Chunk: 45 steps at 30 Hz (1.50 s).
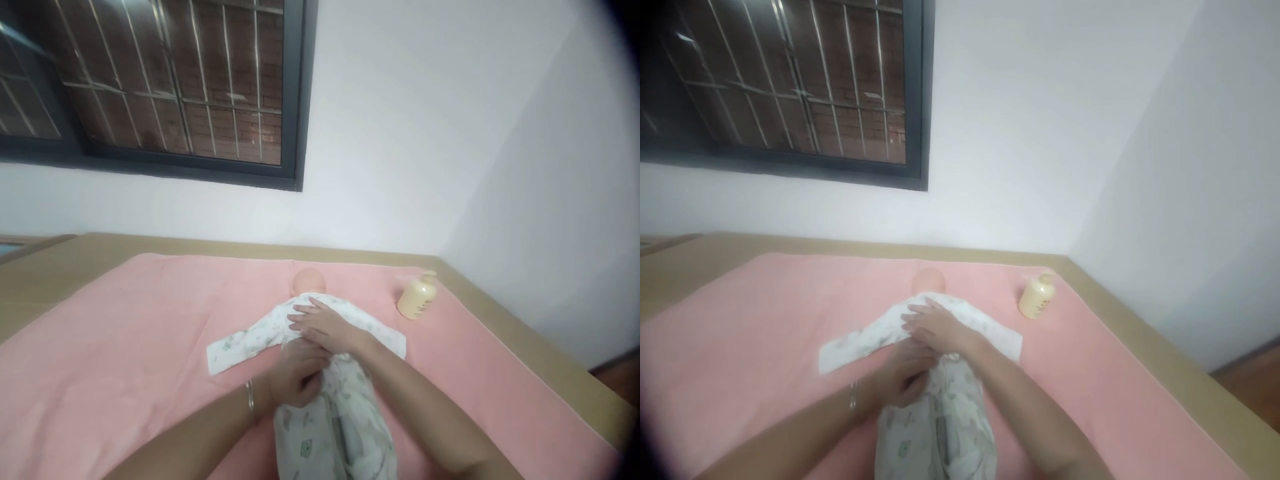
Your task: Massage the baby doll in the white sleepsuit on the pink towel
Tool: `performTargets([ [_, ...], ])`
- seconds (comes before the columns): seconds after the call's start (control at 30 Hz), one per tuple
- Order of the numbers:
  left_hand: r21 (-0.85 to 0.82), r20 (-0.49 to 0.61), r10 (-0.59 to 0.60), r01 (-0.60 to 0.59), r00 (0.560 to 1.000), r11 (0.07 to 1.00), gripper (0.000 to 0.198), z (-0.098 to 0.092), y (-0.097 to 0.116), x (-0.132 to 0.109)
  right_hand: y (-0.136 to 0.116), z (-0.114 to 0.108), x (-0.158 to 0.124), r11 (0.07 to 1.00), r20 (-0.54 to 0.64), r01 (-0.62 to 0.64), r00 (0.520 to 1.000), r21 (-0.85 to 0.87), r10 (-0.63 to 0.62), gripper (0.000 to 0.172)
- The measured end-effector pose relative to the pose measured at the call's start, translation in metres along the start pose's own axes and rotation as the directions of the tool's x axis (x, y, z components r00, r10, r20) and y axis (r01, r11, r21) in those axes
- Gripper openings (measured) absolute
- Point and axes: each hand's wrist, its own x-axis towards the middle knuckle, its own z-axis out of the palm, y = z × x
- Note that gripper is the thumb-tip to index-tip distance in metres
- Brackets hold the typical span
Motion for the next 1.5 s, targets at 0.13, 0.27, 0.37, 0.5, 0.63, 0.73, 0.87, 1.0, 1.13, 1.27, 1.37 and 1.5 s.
performTargets([
  [0.13, 0.039, -0.017, 0.054, -0.054, 0.998, 0.998, 0.044, 0.0, -0.001, 0.0, 0.026, 0.002, 0.002, 0.995, -0.047, -0.1, 0.994, 0.021, 0.101, 0.044],
  [0.27, 0.047, -0.015, 0.062, -0.061, 0.998, 0.997, 0.045, 0.0, 0.001, 0.002, 0.037, 0.013, -0.032, 0.979, -0.185, -0.201, 0.961, 0.04, 0.205, 0.052],
  [0.37, 0.042, -0.029, 0.061, -0.06, 0.998, 0.997, 0.045, 0.0, 0.001, 0.001, 0.027, 0.016, -0.053, 0.977, -0.185, -0.152, 0.966, 0.148, 0.178, 0.051],
  [0.5, 0.029, -0.032, 0.068, -0.067, 0.997, 0.997, 0.042, 0.003, -0.003, -0.001, 0.01, 0.005, -0.037, 0.968, -0.072, -0.065, 0.994, 0.243, 0.085, 0.052],
  [0.63, 0.013, -0.025, 0.053, -0.052, 0.998, 0.999, 0.041, 0.004, -0.006, -0.003, 0.009, -0.005, 0.007, 0.997, 0.011, -0.032, 0.999, 0.068, 0.032, 0.048],
  [0.73, 0.024, -0.033, 0.066, -0.065, 0.997, 0.998, 0.043, 0.003, -0.005, -0.003, 0.02, -0.006, 0.017, 0.995, 0.008, -0.073, 0.997, -0.065, 0.073, 0.043],
  [0.87, 0.033, -0.022, 0.069, -0.068, 0.997, 0.997, 0.044, 0.001, -0.003, 0.0, 0.033, 0.0, -0.013, 0.983, -0.079, -0.155, 0.986, -0.097, 0.148, 0.051],
  [1.0, 0.041, -0.016, 0.057, -0.056, 0.998, 0.998, 0.04, 0.001, -0.002, 0.001, 0.022, 0.007, -0.045, 0.985, -0.107, -0.149, 0.984, -0.086, 0.139, 0.055],
  [1.13, 0.043, -0.014, 0.041, -0.04, 0.999, 0.998, 0.031, 0.001, -0.003, -0.002, 0.001, 0.005, -0.032, 0.996, -0.07, -0.04, 0.997, -0.083, 0.034, 0.047],
  [1.27, 0.013, -0.015, 0.044, -0.044, 0.999, 0.999, 0.039, 0.004, -0.006, -0.005, 0.008, 0.002, 0.003, 0.995, -0.044, -0.026, 0.999, -0.096, 0.022, 0.04],
  [1.37, 0.018, -0.021, 0.052, -0.052, 0.998, 0.998, 0.042, 0.005, -0.007, -0.007, 0.024, 0.004, 0.009, 0.988, -0.103, -0.113, 0.99, -0.11, 0.102, 0.04],
  [1.5, 0.041, -0.022, 0.025, -0.025, 0.999, 0.999, 0.037, 0.007, -0.007, -0.009, 0.034, 0.016, -0.024, 0.977, -0.26, -0.209, 0.947, -0.052, 0.189, 0.045],
])
